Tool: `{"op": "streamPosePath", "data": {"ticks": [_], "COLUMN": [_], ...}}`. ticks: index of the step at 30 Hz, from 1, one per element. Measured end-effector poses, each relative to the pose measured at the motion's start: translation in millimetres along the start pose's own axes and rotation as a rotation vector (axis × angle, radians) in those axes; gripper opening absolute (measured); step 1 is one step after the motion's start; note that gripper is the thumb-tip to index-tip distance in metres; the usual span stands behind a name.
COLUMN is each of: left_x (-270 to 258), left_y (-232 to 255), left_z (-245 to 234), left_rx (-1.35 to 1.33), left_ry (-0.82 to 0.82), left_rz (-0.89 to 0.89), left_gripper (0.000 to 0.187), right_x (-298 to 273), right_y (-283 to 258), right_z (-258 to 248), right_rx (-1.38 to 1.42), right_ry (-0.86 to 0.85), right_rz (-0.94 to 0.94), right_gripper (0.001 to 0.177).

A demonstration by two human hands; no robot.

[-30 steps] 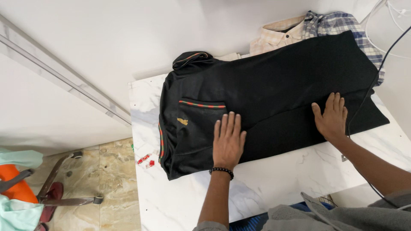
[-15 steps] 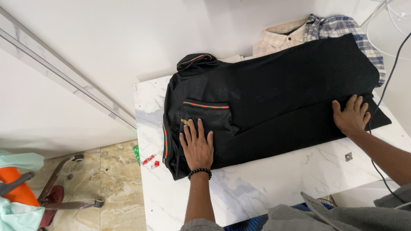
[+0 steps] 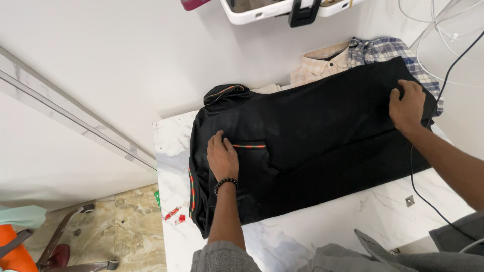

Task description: The person folds a black athletic shirt on a white marble countertop, aligning the sides and smoothing the fabric. They then fold a cream-colored t-shirt with a graphic print and place it on top of the folded black shirt.

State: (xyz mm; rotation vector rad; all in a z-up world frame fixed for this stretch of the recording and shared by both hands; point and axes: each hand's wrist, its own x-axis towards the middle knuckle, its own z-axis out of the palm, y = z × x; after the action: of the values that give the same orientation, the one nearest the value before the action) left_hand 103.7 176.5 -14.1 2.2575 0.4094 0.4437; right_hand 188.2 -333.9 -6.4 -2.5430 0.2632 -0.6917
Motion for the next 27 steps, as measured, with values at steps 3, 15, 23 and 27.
{"op": "streamPosePath", "data": {"ticks": [3, 15, 23, 27], "left_x": [28.0, 36.4, 32.5, 24.5], "left_y": [-1.4, 3.8, 7.9, 10.2], "left_z": [-2.6, -1.2, -24.8, -21.3], "left_rx": [0.014, 0.124, 0.530, 0.649], "left_ry": [0.076, -0.211, -0.578, -0.613], "left_rz": [-0.014, 0.291, 0.438, 0.519], "left_gripper": [0.032, 0.046, 0.056, 0.025], "right_x": [36.9, -11.0, -110.6, -119.2], "right_y": [11.5, -171.0, -276.4, -278.2], "right_z": [7.8, 64.1, 94.5, 92.4], "right_rx": [-0.055, 0.188, 0.174, 0.147], "right_ry": [0.021, -0.467, -0.913, -0.978], "right_rz": [-0.096, -0.638, -0.509, -0.561], "right_gripper": [0.034, 0.025, 0.058, 0.034]}}
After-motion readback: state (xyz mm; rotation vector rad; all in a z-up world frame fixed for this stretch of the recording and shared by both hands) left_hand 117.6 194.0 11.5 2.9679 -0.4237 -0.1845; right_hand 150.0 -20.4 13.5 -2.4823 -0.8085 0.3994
